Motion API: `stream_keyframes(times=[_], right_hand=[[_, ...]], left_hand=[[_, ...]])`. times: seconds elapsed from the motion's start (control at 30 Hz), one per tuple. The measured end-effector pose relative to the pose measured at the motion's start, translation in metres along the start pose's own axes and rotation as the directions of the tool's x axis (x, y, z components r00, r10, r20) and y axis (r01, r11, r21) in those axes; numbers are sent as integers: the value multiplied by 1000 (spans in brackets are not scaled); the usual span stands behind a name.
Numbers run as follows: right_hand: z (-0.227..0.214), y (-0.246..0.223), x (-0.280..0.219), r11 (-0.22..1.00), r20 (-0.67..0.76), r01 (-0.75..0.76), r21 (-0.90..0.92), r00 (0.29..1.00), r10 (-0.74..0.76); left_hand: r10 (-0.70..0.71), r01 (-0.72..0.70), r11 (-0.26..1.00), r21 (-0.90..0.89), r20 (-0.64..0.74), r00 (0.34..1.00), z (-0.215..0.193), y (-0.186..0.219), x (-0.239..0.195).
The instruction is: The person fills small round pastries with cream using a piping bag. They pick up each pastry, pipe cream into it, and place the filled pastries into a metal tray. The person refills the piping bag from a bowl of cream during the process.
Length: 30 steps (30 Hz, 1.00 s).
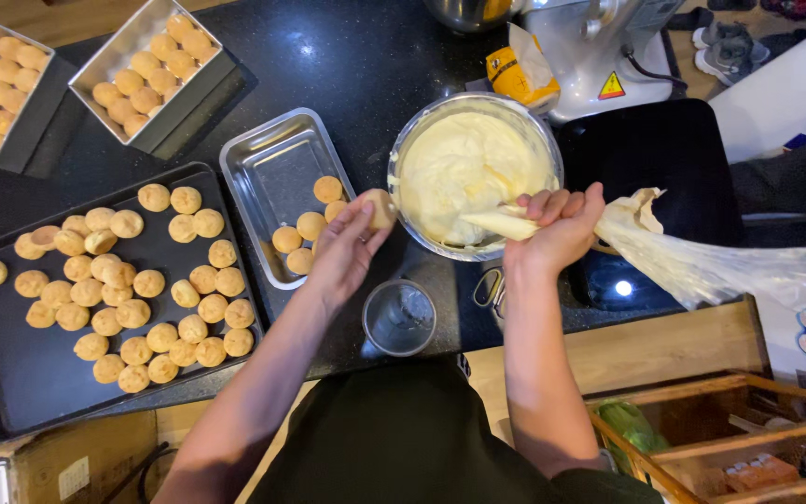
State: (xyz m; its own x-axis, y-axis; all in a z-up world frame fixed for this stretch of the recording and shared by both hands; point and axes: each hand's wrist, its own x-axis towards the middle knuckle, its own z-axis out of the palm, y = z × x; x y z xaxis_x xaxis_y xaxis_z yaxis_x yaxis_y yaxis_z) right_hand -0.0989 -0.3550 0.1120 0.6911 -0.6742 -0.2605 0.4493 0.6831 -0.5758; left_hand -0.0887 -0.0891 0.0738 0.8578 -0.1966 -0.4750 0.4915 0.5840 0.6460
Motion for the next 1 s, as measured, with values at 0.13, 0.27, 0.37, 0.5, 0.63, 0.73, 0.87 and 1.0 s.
stream_keyframes(times=[0.13,0.27,0.37,0.5,0.63,0.73,0.87,1.0], right_hand=[[-6,1,-1,1000,-7,-21,-1,1000,21],[-7,-1,-5,998,-10,-54,-12,999,54],[-9,-3,-8,999,21,-39,-25,999,40],[-13,-8,-10,999,-3,-40,-26,999,40],[-17,-11,-10,997,21,2,-83,1000,0],[-21,-14,-5,997,32,-8,-77,999,11],[-35,-12,4,998,11,-34,-54,999,35],[-49,-1,19,987,69,6,-162,998,5]], left_hand=[[54,-39,987,157,-96,994,-23,4,33],[174,-139,926,351,-71,982,-34,-2,72],[235,-219,877,427,16,972,-41,-10,97],[269,-250,804,539,44,962,-54,-16,126],[325,-251,784,568,-29,945,-83,-1,139],[384,-200,750,630,-168,908,-116,25,130],[612,-179,413,893,-126,781,-158,50,104],[610,-98,41,994,53,791,-169,37,92]])
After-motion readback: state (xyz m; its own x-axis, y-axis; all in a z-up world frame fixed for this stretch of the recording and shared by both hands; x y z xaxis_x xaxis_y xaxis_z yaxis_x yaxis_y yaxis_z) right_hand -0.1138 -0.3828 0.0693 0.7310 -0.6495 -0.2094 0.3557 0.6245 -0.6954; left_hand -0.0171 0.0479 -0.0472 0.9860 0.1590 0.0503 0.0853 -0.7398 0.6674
